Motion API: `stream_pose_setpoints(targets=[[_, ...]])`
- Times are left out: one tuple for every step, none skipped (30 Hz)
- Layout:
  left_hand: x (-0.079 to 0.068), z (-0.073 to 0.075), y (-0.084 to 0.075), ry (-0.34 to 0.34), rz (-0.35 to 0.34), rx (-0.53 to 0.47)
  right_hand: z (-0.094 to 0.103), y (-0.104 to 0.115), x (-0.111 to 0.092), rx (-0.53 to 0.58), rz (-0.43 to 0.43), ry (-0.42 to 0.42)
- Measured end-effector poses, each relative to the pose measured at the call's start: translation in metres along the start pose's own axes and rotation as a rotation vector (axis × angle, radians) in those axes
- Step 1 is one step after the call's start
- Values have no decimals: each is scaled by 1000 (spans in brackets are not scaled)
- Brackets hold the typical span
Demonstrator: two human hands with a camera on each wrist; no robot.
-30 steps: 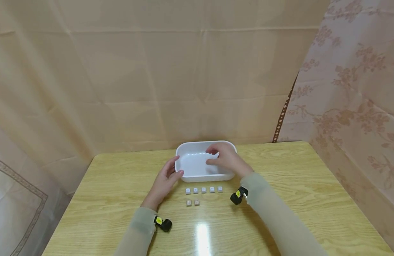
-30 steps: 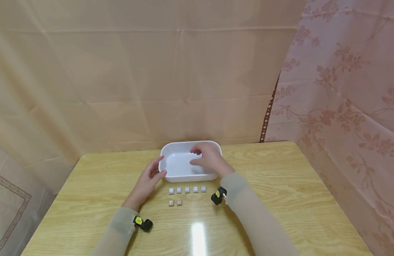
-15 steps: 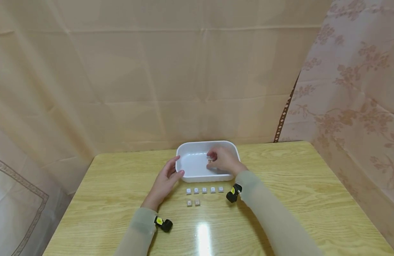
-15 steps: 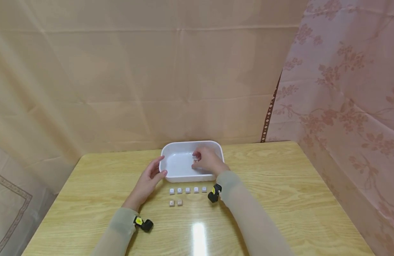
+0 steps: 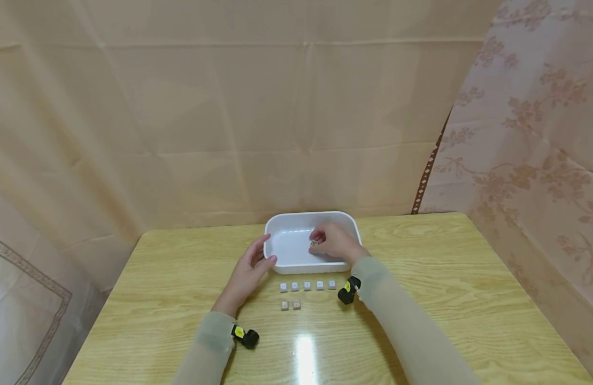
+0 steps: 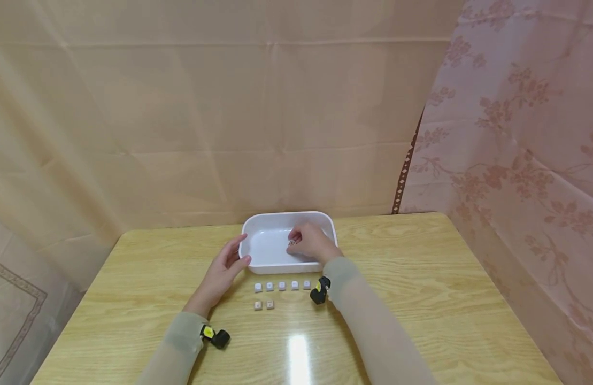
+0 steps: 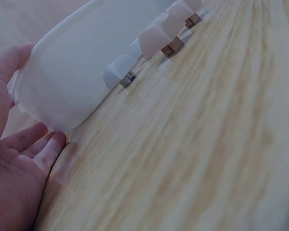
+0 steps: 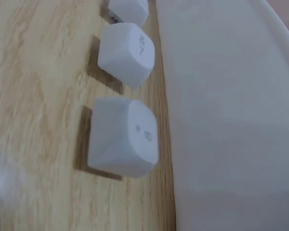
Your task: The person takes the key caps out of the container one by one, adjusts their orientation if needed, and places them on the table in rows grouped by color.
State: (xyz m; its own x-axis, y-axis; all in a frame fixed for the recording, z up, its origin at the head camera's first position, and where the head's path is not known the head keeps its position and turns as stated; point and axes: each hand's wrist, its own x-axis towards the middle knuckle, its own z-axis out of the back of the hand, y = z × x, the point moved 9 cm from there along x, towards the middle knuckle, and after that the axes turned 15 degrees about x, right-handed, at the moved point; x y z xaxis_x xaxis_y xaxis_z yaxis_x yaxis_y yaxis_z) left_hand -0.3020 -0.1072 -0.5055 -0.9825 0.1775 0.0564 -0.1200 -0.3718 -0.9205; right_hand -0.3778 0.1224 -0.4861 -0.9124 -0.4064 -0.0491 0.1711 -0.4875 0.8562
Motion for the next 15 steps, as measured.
stream_pose_setpoints(targets=[[0, 0, 0, 1, 1, 1, 0, 0, 0, -4, -4, 1], [0, 0, 0, 2, 4, 2, -1, 0, 0, -8, -8, 3], [0, 0, 0, 3, 6, 4, -1, 0, -1, -13, -11, 2], [0, 0, 0, 5, 5, 2, -1, 0, -1, -13, -17, 2], [0, 0, 0, 6, 3, -1, -1, 0, -1, -14, -23, 1], [0, 0, -1, 7, 3, -2, -1, 0, -1, -14, -27, 1], [-1, 0, -1, 6, 2, -2, -1, 0, -1, -16, -28, 0], [0, 0, -1, 5, 1, -3, -1, 0, -1, -16, -29, -1], [0, 0, 0, 4, 0, -4, -1, 0, -1, -15, -30, -2], [0, 0, 0, 3, -2, -6, -1, 0, -1, -14, -28, -3], [0, 0, 0, 2, -3, -8, -1, 0, -1, -11, -29, -5], [0, 0, 0, 2, -3, -7, 0, 0, -1, -10, -27, -7], [1, 0, 0, 3, -4, -7, 0, 1, -1, -5, -25, -10], [1, 0, 0, 4, -6, -8, 1, 1, -2, 3, -21, -14], [1, 0, 0, 5, -7, -8, 1, 1, -2, 13, -13, -20]])
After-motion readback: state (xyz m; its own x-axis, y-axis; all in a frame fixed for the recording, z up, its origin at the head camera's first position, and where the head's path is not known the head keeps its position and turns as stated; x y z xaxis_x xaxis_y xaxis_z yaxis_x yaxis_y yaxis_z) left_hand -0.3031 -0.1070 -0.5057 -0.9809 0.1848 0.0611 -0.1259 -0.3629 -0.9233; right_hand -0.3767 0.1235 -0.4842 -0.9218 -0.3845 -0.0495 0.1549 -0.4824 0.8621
